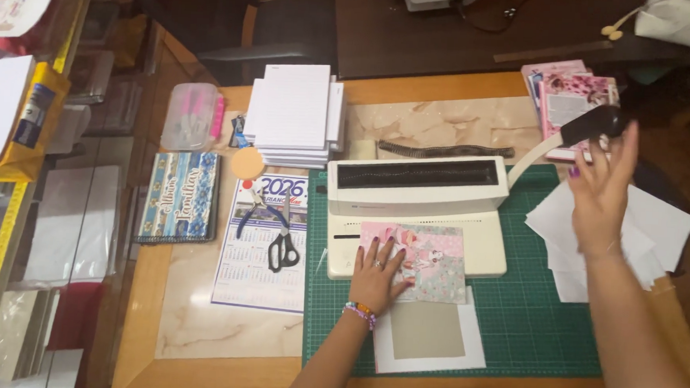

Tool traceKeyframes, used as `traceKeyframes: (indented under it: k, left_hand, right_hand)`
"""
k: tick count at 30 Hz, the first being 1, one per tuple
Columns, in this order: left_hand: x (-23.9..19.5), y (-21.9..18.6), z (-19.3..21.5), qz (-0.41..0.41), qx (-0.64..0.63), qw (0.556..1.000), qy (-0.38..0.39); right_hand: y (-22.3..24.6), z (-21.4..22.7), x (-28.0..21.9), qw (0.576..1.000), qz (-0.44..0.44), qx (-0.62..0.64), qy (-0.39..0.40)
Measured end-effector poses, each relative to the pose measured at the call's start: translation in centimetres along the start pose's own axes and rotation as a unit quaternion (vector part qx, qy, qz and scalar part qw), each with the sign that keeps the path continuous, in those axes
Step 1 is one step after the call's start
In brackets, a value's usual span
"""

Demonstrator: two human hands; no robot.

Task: The person uses a manual comb binding machine to bind printed pages into notebooks. They place a decorative cover sheet and inner pages into the machine, align them, and operate the handle to punch holes and insert a plastic comb. The finished notebook is removed and placed on the table, then the process is repeated with another set of pages.

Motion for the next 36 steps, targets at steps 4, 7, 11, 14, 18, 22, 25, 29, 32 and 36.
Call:
traceKeyframes:
  k: [4, 7, 11, 14, 18, 22, 25, 29, 32, 36]
  left_hand:
    - [-0.7, -0.7, 2.6, 0.037, -0.054, 0.995, 0.071]
    - [-1.1, 2.2, 1.6, 0.008, -0.055, 0.998, -0.025]
    - [-1.4, 4.2, 0.5, 0.007, -0.036, 0.998, -0.05]
    - [-1.5, 3.6, 0.5, 0.028, -0.025, 0.999, -0.034]
    - [-1.2, 2.3, 1.4, 0.088, 0.005, 0.996, 0.017]
    - [-1.4, 1.4, 1.9, 0.069, 0.033, 0.996, 0.053]
    - [-1.6, 1.3, 2.9, 0.064, 0.027, 0.994, 0.08]
    - [-1.2, 0.4, 3.8, 0.066, 0.027, 0.991, 0.109]
    - [-0.9, -0.1, 3.1, 0.043, 0.017, 0.994, 0.097]
    - [-1.9, 0.4, 3.0, -0.078, 0.009, 0.995, 0.061]
  right_hand:
    - [-11.5, -0.5, -10.0, 0.965, -0.14, -0.208, -0.074]
    - [-15.6, -2.4, -15.5, 0.918, -0.089, -0.354, 0.157]
    - [-24.9, -1.8, -16.4, 0.897, -0.217, -0.354, 0.152]
    - [-31.1, -2.4, -15.0, 0.88, -0.237, -0.38, 0.158]
    - [-23.7, -4.8, -12.5, 0.859, -0.148, -0.464, 0.161]
    - [-15.6, -7.4, -15.1, 0.89, 0.109, -0.379, 0.228]
    - [-14.8, -7.4, -17.6, 0.825, 0.132, -0.422, 0.353]
    - [-15.0, -6.1, -19.0, 0.784, 0.241, -0.437, 0.369]
    - [-16.1, -4.8, -19.3, 0.793, 0.252, -0.428, 0.352]
    - [-17.5, -4.6, -19.3, 0.794, 0.256, -0.437, 0.335]
Point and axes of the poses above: each hand's wrist, its own x-axis towards the middle knuckle, its own z-axis out of the back of the hand, y = z × x, the point moved 3 cm from there along x, towards the middle knuckle, and after that the axes turned 11 degrees about -x, right-handed, at the moved point
